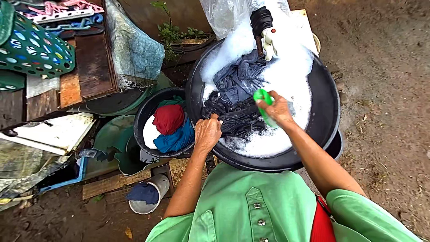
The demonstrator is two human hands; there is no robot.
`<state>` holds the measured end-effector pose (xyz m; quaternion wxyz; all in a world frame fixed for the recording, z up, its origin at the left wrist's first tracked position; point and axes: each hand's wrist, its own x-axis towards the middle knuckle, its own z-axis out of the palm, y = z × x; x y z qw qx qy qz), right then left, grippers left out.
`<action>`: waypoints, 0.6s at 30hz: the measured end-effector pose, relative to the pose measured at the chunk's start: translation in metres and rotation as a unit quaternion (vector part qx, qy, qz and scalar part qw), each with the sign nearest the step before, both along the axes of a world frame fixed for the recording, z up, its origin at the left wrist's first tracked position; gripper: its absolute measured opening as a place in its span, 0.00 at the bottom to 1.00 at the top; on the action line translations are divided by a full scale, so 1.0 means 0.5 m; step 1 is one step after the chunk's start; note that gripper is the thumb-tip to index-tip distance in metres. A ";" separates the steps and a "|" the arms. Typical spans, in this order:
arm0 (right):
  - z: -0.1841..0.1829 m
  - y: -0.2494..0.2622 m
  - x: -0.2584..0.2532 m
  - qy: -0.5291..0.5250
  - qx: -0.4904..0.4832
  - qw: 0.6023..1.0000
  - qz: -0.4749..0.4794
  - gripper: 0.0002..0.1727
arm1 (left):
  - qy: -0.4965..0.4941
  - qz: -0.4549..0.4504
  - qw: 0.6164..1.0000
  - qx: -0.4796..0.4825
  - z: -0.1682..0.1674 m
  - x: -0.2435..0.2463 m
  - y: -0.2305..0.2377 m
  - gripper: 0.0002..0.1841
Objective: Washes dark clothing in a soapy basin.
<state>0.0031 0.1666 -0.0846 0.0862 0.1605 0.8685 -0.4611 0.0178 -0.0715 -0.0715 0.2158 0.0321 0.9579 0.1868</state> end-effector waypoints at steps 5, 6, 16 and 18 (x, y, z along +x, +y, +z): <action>-0.055 -0.177 0.010 0.016 0.125 0.967 0.222 0.33 | -0.016 0.023 0.999 -0.042 0.004 0.005 0.007 0.16; -0.077 -0.160 -0.004 -0.029 0.168 0.955 0.242 0.37 | -0.021 0.026 0.998 -0.048 0.004 0.006 0.007 0.17; -0.025 0.009 -0.043 -0.051 0.110 0.991 0.057 0.34 | 0.093 -0.119 0.979 0.137 -0.033 0.017 -0.042 0.11; -0.007 -0.096 0.000 -0.028 0.079 0.985 0.151 0.31 | 0.093 -0.151 0.975 0.133 -0.036 0.019 -0.045 0.10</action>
